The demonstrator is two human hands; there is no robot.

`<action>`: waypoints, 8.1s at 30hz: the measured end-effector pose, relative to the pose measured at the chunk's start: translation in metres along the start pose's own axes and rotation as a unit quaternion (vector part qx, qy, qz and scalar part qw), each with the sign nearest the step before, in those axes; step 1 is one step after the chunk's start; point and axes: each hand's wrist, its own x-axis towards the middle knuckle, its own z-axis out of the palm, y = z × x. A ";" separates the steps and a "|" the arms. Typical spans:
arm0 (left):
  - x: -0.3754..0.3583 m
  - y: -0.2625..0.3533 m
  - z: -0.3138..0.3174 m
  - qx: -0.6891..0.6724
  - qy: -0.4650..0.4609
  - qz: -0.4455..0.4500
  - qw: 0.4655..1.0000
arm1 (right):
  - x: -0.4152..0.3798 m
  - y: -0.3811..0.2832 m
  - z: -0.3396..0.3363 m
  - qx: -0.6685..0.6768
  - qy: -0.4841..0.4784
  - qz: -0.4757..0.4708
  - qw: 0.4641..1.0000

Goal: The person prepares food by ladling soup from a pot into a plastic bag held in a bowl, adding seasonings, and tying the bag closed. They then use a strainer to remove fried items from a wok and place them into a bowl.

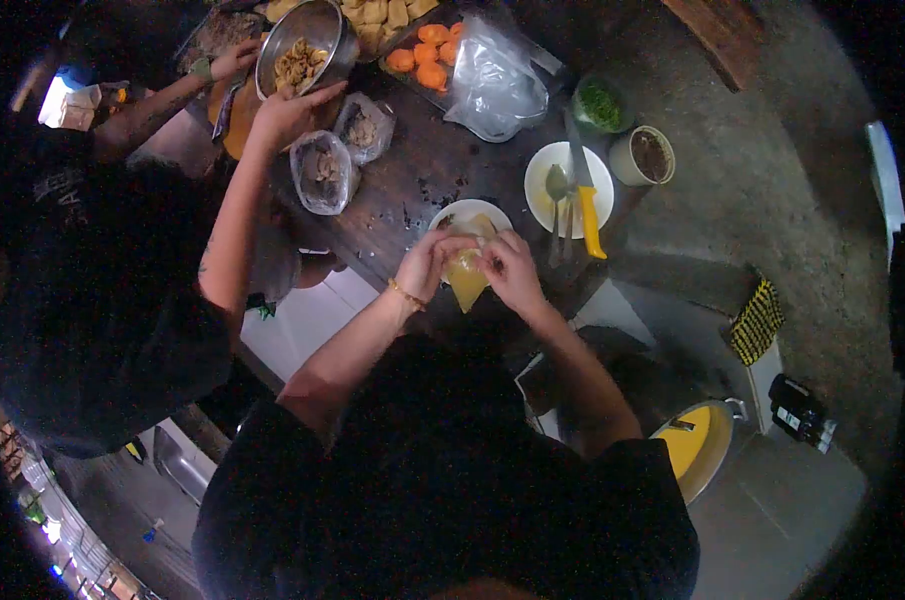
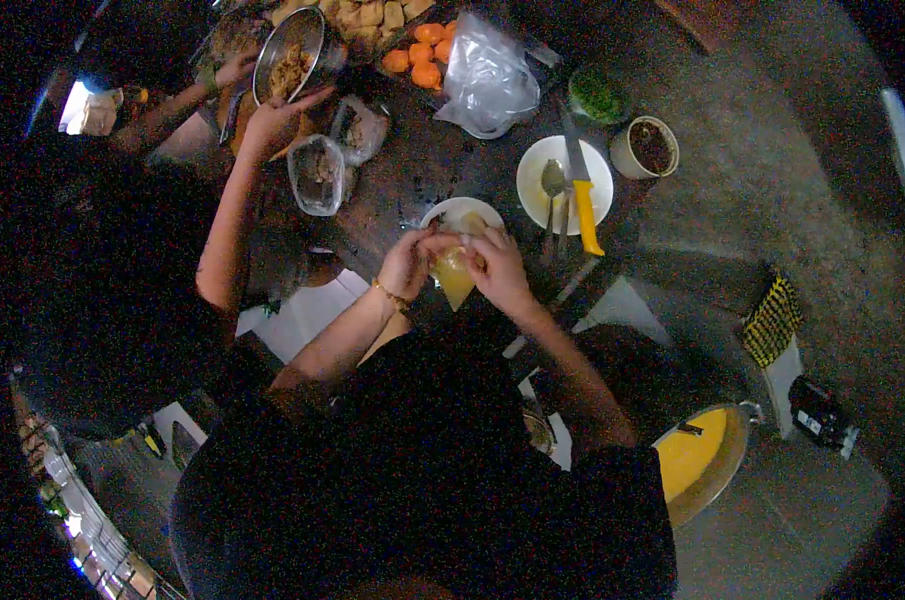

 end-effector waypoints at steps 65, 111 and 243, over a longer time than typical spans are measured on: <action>0.026 0.107 0.149 0.453 -0.453 0.013 0.768 | -0.059 -0.117 -0.166 0.409 0.291 0.202 0.841; -0.203 -0.190 0.052 0.562 -0.350 -0.270 0.699 | -0.474 -0.264 0.161 -0.053 0.698 0.482 0.526; 0.064 0.009 0.146 0.311 -0.054 0.059 0.947 | -0.507 -0.012 -0.264 -0.135 0.945 0.215 0.205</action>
